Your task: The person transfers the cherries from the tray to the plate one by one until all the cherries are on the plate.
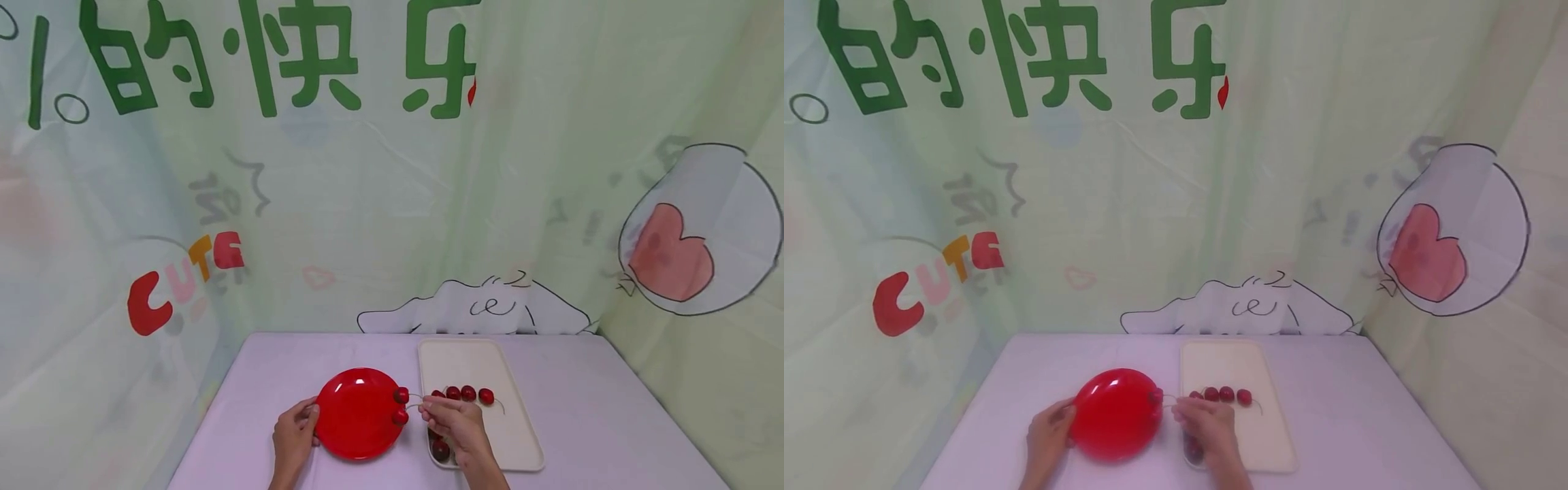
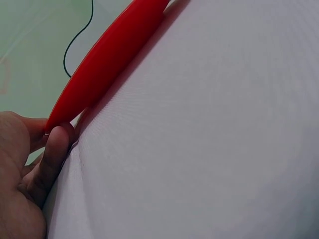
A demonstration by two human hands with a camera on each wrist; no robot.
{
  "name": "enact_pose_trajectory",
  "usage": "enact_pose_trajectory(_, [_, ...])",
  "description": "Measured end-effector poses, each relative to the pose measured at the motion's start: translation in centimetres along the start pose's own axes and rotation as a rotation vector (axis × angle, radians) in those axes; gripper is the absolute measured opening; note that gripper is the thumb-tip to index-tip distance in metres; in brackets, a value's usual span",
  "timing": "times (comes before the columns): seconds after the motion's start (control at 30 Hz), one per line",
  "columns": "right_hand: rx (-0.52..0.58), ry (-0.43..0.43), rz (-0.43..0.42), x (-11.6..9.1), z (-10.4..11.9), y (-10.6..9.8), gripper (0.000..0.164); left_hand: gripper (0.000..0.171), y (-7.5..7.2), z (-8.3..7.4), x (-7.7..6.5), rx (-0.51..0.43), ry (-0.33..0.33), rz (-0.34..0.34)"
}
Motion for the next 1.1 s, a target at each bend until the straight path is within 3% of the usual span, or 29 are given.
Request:
enact_pose_trajectory(0.53, [-0.014,-0.008,0.160,0.4,-1.2,3.9,0.041,0.032,-0.9,-1.0,-0.3,0.014,-0.011,-0.003])
enact_pose_trajectory(1.1, [-0.055,0.029,0.202,0.3,-2.5,6.3,0.040,0.032,-0.6,-1.1,-0.7,-0.004,-0.016,0.013])
Point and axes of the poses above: each hand's wrist, its own x-axis towards the middle knuckle, its own y-axis out of the palm, z = x × y, the point moved 3 cm from there along x, towards the middle knuckle, and after that the axes turned 7 degrees about -z, right-handed, at the moved point
